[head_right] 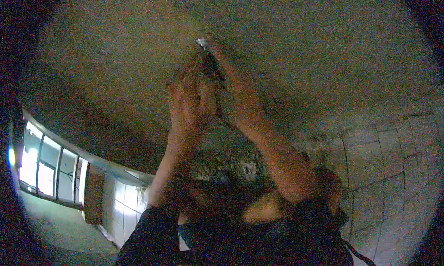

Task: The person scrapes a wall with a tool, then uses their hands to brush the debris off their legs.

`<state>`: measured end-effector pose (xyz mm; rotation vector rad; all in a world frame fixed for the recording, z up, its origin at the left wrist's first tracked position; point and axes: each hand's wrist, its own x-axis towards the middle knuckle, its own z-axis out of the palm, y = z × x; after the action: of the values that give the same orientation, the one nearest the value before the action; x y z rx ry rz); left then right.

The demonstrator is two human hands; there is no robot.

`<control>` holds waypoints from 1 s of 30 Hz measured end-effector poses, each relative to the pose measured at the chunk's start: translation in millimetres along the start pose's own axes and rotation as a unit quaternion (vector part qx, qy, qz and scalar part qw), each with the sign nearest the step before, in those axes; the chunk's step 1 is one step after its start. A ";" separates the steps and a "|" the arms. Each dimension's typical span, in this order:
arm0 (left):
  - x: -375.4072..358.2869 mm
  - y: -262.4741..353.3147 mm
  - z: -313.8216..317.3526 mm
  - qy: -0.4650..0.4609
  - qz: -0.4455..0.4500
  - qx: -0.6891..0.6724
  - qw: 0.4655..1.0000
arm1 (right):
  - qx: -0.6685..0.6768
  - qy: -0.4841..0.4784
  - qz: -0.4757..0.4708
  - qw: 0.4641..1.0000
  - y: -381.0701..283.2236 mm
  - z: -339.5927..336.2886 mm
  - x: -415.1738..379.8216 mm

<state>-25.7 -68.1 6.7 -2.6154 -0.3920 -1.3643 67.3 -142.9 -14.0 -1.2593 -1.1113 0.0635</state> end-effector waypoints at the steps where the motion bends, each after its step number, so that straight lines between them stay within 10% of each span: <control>1: 4.3 7.8 -6.5 0.017 -0.002 0.004 1.000 | -0.002 -0.001 0.005 1.000 2.4 1.1 2.4; 30: 6.4 -21.4 10.2 0.058 0.033 -0.129 0.989 | -0.034 0.064 -0.075 0.995 8.0 15.7 10.7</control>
<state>-20.8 -44.1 6.7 -2.7016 -0.1185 -1.6334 66.1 -122.3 -15.1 -1.2186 -1.1013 -0.1682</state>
